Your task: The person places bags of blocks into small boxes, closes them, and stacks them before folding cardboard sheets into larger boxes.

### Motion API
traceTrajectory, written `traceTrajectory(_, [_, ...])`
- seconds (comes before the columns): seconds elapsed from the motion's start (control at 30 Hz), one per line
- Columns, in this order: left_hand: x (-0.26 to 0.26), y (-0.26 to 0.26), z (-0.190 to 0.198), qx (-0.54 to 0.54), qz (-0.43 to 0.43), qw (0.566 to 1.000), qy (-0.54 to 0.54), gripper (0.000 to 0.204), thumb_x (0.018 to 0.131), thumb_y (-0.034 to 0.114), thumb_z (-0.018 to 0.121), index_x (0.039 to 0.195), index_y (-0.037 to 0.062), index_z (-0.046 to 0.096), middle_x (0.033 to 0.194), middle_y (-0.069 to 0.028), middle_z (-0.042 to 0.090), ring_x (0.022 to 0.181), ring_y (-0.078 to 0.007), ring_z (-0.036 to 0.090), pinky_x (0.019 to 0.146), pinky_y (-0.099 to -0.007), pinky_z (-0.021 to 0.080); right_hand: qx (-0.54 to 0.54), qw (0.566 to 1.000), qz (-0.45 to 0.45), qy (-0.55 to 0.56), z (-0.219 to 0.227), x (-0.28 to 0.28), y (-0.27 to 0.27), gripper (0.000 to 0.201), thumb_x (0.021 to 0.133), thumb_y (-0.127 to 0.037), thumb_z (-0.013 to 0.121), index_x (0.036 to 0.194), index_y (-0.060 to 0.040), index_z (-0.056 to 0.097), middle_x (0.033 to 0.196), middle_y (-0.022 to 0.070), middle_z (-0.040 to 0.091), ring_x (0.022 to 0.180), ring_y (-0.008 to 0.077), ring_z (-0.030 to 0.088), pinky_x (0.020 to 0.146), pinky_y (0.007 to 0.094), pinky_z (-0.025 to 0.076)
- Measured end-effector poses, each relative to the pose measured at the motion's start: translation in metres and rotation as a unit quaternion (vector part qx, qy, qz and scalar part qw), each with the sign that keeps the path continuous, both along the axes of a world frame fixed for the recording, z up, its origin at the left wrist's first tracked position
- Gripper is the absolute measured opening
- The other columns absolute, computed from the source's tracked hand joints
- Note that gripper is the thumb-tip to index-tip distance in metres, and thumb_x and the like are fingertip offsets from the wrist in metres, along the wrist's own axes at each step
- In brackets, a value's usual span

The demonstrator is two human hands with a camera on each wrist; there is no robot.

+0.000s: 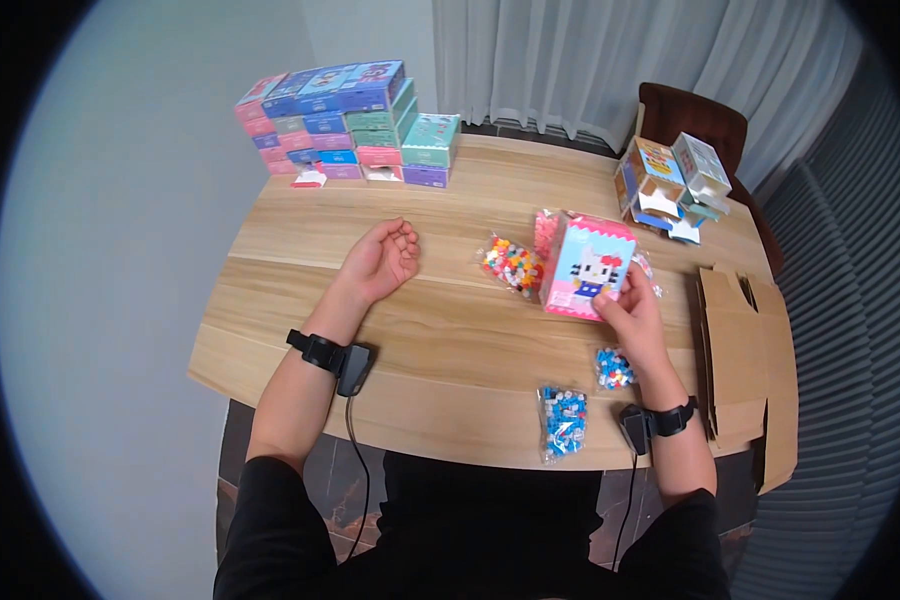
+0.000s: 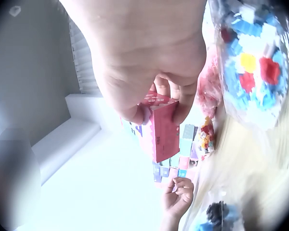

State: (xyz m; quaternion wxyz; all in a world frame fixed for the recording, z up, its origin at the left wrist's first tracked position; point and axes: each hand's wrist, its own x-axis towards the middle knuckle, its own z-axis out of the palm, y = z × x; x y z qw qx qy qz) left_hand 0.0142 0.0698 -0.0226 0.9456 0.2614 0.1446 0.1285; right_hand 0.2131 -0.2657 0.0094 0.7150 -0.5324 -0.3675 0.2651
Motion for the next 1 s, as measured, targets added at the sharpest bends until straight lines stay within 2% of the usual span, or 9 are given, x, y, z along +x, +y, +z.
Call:
traceTrajectory(0.2, [-0.001,0.010,-0.013,-0.048,-0.021,0.997,-0.050,0.028,0.098,0.026,0.050,0.074,0.0108,0.051,0.064,0.0014,0.044,0.056,-0.0100,0.041,0.046,-0.0223,0.030,-0.040,0.999,-0.009,-0.017,0.055,0.006,0.026,0.039,0.091,-0.004,0.062,0.126,0.0008,0.046,0.118,0.0103,0.062,0.108,0.0140,0.061,0.091,0.0270,0.049])
traceTrajectory(0.37, [-0.005,0.009,-0.009,-0.053,-0.042,0.994,-0.084,0.036,0.099,0.029,0.048,0.066,0.0146,0.041,0.059,0.0035,0.034,0.049,-0.0083,0.032,0.042,-0.0214,0.026,-0.070,0.998,0.002,0.005,0.097,0.015,0.104,0.038,0.093,-0.019,0.064,0.123,0.0001,0.051,0.109,0.0064,0.063,0.096,0.0098,0.061,0.079,0.0261,0.052])
traceTrajectory(0.43, [-0.005,0.009,-0.009,-0.054,-0.049,0.994,-0.076,0.038,0.099,0.030,0.048,0.065,0.0157,0.038,0.058,0.0044,0.033,0.048,-0.0075,0.032,0.041,-0.0208,0.024,-0.096,0.994,0.033,0.045,0.097,0.026,0.143,0.040,0.093,-0.024,0.065,0.122,0.0001,0.053,0.104,0.0051,0.063,0.091,0.0094,0.060,0.075,0.0254,0.053])
traceTrajectory(0.47, [-0.006,0.009,-0.009,-0.054,-0.053,0.995,-0.073,0.039,0.099,0.030,0.048,0.064,0.0163,0.037,0.058,0.0048,0.033,0.048,-0.0071,0.031,0.040,-0.0204,0.024,-0.107,0.992,0.020,0.059,0.098,0.026,0.163,0.035,0.093,-0.025,0.065,0.116,-0.0011,0.054,0.098,0.0049,0.062,0.085,0.0105,0.060,0.070,0.0246,0.053])
traceTrajectory(0.57, [-0.006,0.009,-0.009,-0.041,-0.049,0.996,-0.055,0.039,0.098,0.029,0.048,0.063,0.0182,0.036,0.057,0.0058,0.033,0.046,-0.0054,0.030,0.038,-0.0193,0.021,-0.132,0.987,0.025,0.084,0.081,0.042,0.217,0.030,0.093,-0.026,0.065,0.107,-0.0017,0.055,0.094,0.0057,0.061,0.081,0.0126,0.061,0.067,0.0246,0.054])
traceTrajectory(0.6, [-0.005,0.009,-0.008,-0.033,-0.050,0.997,-0.051,0.040,0.099,0.030,0.048,0.063,0.0182,0.036,0.057,0.0059,0.033,0.046,-0.0053,0.029,0.038,-0.0193,0.021,-0.141,0.985,0.026,0.091,0.075,0.048,0.233,0.027,0.093,-0.026,0.064,0.101,-0.0020,0.054,0.092,0.0072,0.061,0.073,0.0142,0.061,0.062,0.0253,0.055])
traceTrajectory(0.7, [-0.006,0.007,-0.007,-0.018,-0.051,0.998,-0.040,0.040,0.099,0.030,0.047,0.062,0.0185,0.036,0.057,0.0064,0.031,0.047,-0.0051,0.028,0.038,-0.0193,0.020,-0.156,0.984,0.024,0.079,0.066,0.051,0.269,0.027,0.094,-0.025,0.062,0.101,-0.0001,0.053,0.091,0.0083,0.061,0.069,0.0152,0.062,0.059,0.0257,0.056])
traceTrajectory(0.8, [-0.006,0.008,-0.007,-0.011,-0.052,0.998,-0.034,0.041,0.099,0.030,0.047,0.062,0.0189,0.036,0.056,0.0066,0.030,0.047,-0.0049,0.027,0.038,-0.0193,0.020,-0.190,0.980,0.001,0.056,0.062,0.052,0.295,0.029,0.097,-0.024,0.058,0.107,0.0025,0.055,0.095,0.0101,0.063,0.077,0.0178,0.064,0.065,0.0278,0.056])
traceTrajectory(1.0, [-0.007,0.006,-0.005,0.002,-0.053,0.998,-0.021,0.041,0.099,0.031,0.047,0.061,0.0195,0.034,0.056,0.0072,0.029,0.047,-0.0048,0.026,0.039,-0.0196,0.018,-0.232,0.972,-0.046,0.018,0.058,0.050,0.325,0.030,0.098,-0.024,0.055,0.101,0.0056,0.056,0.092,0.0131,0.063,0.076,0.0199,0.065,0.067,0.0291,0.059])
